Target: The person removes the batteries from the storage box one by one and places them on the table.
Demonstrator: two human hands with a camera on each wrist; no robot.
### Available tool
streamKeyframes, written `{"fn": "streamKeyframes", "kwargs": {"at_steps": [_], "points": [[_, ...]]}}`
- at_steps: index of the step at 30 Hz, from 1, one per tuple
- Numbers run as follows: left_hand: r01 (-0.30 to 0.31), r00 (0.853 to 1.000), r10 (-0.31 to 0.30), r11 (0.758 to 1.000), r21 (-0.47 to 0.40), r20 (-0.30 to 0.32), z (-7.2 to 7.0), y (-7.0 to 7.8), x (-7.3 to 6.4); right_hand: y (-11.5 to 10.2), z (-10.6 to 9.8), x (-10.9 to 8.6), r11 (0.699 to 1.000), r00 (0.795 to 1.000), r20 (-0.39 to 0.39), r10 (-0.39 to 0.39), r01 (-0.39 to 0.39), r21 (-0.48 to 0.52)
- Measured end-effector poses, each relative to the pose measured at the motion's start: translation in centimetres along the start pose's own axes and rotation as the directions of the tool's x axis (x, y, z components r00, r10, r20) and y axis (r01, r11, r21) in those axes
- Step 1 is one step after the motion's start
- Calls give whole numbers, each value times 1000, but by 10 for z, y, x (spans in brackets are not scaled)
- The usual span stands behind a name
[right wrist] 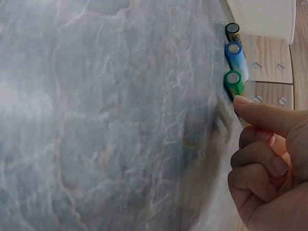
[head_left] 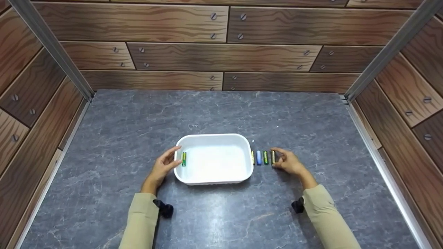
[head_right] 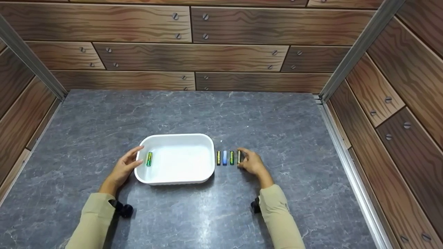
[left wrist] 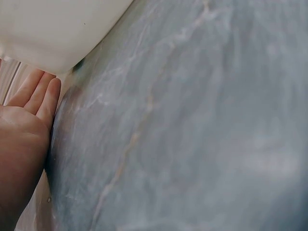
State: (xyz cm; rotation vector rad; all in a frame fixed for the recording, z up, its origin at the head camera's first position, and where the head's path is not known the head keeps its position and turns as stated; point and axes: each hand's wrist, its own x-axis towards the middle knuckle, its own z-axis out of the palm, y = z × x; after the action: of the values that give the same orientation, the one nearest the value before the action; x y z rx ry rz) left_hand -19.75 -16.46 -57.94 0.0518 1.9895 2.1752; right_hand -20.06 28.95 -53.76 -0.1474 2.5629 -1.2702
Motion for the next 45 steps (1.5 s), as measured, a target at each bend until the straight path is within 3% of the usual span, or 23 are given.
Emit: {"fn": "streamKeyframes", "kwargs": {"at_steps": [11, 23, 29, 40, 45], "points": [[11, 1000, -11, 1000, 23, -5, 1, 1, 0, 7, 0, 3, 999, 1000, 12, -12, 12, -30], [-25, 1000, 26, 1000, 15, -4, 1, -1, 0, -3, -5, 0, 999, 999, 47, 3, -5, 52], [-24, 1000, 24, 1000, 18, -8, 1, 0, 0, -13, -3, 1, 999, 1000, 19, 8, -9, 37], [-13, 1000, 13, 1000, 15, -13, 2, 1, 0, -43, 23, 0, 997, 992, -103, -73, 75, 15], [7, 1000, -7, 1000, -2, -8, 1, 1, 0, -60, 30, -4, 994, 991, -93, -101, 103, 18]]}}
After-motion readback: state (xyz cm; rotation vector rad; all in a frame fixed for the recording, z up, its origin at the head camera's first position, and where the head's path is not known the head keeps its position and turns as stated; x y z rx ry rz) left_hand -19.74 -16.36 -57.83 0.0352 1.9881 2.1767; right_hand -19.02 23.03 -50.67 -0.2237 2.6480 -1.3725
